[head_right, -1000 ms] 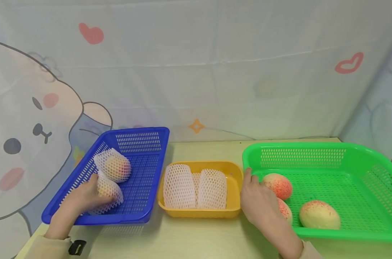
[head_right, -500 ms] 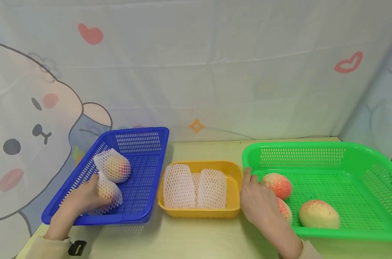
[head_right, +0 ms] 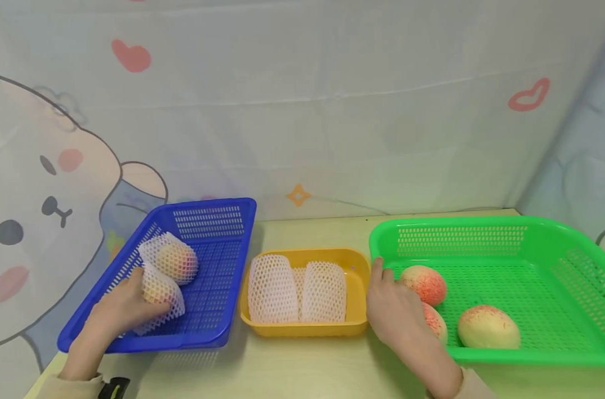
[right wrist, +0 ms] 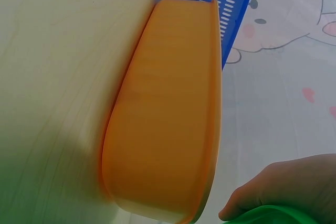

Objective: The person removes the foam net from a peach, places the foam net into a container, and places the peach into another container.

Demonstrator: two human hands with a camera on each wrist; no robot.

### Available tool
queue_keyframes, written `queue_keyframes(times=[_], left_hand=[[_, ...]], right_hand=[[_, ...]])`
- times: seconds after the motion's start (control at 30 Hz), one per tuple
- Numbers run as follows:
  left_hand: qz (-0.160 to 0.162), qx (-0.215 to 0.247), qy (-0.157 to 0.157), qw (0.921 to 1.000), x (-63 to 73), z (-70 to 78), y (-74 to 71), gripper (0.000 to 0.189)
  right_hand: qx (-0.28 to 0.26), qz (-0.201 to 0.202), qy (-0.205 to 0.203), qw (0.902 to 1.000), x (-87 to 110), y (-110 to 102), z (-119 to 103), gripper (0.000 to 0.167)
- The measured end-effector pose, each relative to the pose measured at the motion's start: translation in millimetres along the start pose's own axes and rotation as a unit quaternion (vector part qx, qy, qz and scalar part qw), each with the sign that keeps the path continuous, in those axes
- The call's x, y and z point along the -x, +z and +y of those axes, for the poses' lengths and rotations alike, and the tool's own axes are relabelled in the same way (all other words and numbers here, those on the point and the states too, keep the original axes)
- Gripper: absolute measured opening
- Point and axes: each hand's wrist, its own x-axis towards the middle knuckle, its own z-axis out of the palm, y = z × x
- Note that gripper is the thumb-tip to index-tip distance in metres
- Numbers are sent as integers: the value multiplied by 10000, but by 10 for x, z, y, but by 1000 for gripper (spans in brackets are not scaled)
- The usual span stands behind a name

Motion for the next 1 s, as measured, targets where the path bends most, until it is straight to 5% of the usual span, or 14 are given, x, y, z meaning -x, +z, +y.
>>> queue_keyframes(times=[1.0], left_hand=[[700, 157, 194, 9972, 147, 297, -105, 109]], right_hand=[[-63, -107, 90, 9999, -5, -5, -8, 52]])
